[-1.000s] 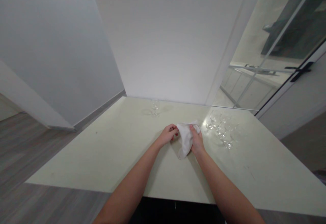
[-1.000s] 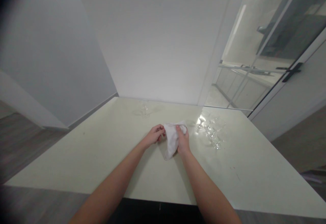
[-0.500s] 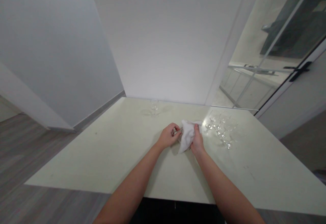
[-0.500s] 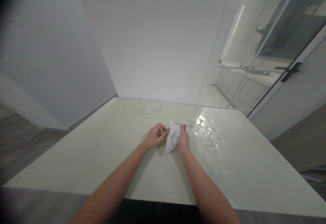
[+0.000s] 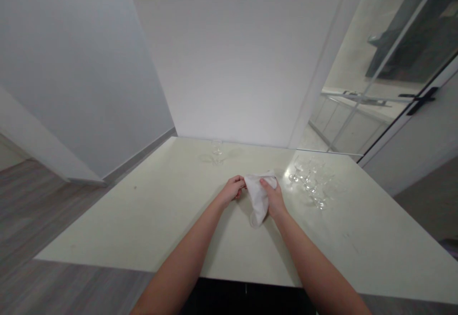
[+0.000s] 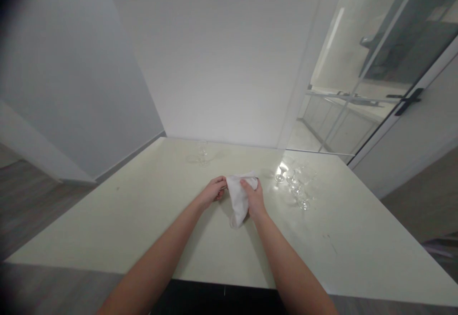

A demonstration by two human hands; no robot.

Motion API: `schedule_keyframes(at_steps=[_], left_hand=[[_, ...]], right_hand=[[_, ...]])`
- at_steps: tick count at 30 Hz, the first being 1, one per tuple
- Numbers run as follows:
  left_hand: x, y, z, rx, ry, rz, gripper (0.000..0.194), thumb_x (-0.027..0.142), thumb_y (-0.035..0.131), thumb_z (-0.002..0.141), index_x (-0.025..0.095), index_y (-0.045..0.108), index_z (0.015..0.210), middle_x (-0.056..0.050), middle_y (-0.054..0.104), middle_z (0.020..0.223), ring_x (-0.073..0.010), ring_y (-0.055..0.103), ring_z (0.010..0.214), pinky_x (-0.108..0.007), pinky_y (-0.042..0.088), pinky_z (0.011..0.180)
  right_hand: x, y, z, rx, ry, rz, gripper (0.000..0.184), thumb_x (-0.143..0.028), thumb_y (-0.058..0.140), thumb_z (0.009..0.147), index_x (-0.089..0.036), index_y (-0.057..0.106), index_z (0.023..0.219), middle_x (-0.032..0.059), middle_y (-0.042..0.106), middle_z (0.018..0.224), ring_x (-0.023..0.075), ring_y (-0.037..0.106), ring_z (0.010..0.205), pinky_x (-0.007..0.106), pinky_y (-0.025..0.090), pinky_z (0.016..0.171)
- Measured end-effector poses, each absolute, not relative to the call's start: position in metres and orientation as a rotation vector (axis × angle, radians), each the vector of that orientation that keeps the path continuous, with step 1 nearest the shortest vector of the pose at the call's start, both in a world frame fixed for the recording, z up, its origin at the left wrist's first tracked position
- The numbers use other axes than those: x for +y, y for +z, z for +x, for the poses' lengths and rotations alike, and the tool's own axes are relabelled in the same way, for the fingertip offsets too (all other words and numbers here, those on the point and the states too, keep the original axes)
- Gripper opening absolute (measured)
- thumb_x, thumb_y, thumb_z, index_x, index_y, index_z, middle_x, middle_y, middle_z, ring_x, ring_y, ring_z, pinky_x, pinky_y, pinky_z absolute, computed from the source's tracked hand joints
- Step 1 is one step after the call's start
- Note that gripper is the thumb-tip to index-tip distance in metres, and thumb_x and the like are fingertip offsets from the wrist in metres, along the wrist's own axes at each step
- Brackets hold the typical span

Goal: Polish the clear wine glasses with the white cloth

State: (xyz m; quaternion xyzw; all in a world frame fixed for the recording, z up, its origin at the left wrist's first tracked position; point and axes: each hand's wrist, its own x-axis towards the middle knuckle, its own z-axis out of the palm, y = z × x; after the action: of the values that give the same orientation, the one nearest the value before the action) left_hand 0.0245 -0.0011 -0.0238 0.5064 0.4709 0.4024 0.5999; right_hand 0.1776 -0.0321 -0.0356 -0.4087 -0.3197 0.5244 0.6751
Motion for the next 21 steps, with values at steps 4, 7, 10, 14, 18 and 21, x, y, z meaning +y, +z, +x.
schedule_keyframes(at_steps=[4, 7, 10, 14, 18, 21], left_hand=[[-0.0016, -0.0226, 0.0247, 1.109, 0.936, 1.200, 0.018, 0.034, 0.057, 0.072, 0.017, 0.052, 0.076, 0.005, 0.049, 0.059, -0.0026, 0.035, 0.036, -0.017, 0.019, 0.036], [-0.0017, -0.0223, 0.0248, 1.109, 0.932, 1.215, 0.018, 0.035, 0.056, 0.073, 0.017, 0.054, 0.077, 0.004, 0.051, 0.061, -0.0031, 0.036, 0.036, -0.017, 0.019, 0.036], [-0.0003, -0.0232, 0.0247, 1.108, 0.944, 1.217, 0.019, 0.035, 0.055, 0.073, 0.017, 0.054, 0.076, 0.003, 0.053, 0.062, -0.0031, 0.036, 0.036, -0.017, 0.020, 0.036], [0.0026, -0.0251, 0.0238, 1.110, 0.989, 1.215, 0.019, 0.035, 0.053, 0.074, 0.016, 0.055, 0.076, 0.002, 0.054, 0.062, -0.0029, 0.035, 0.035, -0.017, 0.021, 0.037], [0.0032, -0.0253, 0.0238, 1.125, 1.013, 1.223, 0.019, 0.035, 0.051, 0.075, 0.016, 0.054, 0.075, 0.002, 0.055, 0.063, -0.0031, 0.035, 0.036, -0.018, 0.021, 0.037], [0.0026, -0.0242, 0.0244, 1.134, 1.039, 1.241, 0.019, 0.035, 0.050, 0.076, 0.016, 0.054, 0.074, 0.002, 0.054, 0.063, -0.0033, 0.036, 0.036, -0.018, 0.021, 0.037]], right_hand=[[-0.0326, -0.0363, 0.1786, -0.793, 1.140, -0.977, 0.043, -0.036, 0.077, 0.063, -0.021, 0.059, 0.099, -0.0001, 0.069, 0.089, 0.0147, 0.062, 0.077, 0.025, 0.051, 0.069], [-0.0319, -0.0367, 0.1791, -0.826, 1.107, -1.004, 0.043, -0.038, 0.075, 0.064, -0.021, 0.059, 0.100, 0.0008, 0.068, 0.090, 0.0153, 0.062, 0.078, 0.026, 0.051, 0.071], [-0.0317, -0.0377, 0.1788, -0.847, 1.088, -1.021, 0.044, -0.040, 0.074, 0.065, -0.020, 0.060, 0.101, 0.0018, 0.068, 0.091, 0.0156, 0.062, 0.079, 0.026, 0.050, 0.070], [-0.0323, -0.0398, 0.1781, -0.861, 1.088, -1.029, 0.043, -0.041, 0.072, 0.067, -0.021, 0.060, 0.102, 0.0019, 0.068, 0.092, 0.0157, 0.062, 0.080, 0.026, 0.050, 0.072], [-0.0332, -0.0407, 0.1782, -0.865, 1.117, -1.009, 0.043, -0.041, 0.071, 0.068, -0.022, 0.059, 0.105, 0.0018, 0.068, 0.094, 0.0158, 0.063, 0.081, 0.027, 0.051, 0.074], [-0.0339, -0.0401, 0.1778, -0.871, 1.142, -0.976, 0.042, -0.041, 0.071, 0.069, -0.021, 0.058, 0.104, 0.0023, 0.068, 0.095, 0.0158, 0.063, 0.082, 0.028, 0.051, 0.075]])
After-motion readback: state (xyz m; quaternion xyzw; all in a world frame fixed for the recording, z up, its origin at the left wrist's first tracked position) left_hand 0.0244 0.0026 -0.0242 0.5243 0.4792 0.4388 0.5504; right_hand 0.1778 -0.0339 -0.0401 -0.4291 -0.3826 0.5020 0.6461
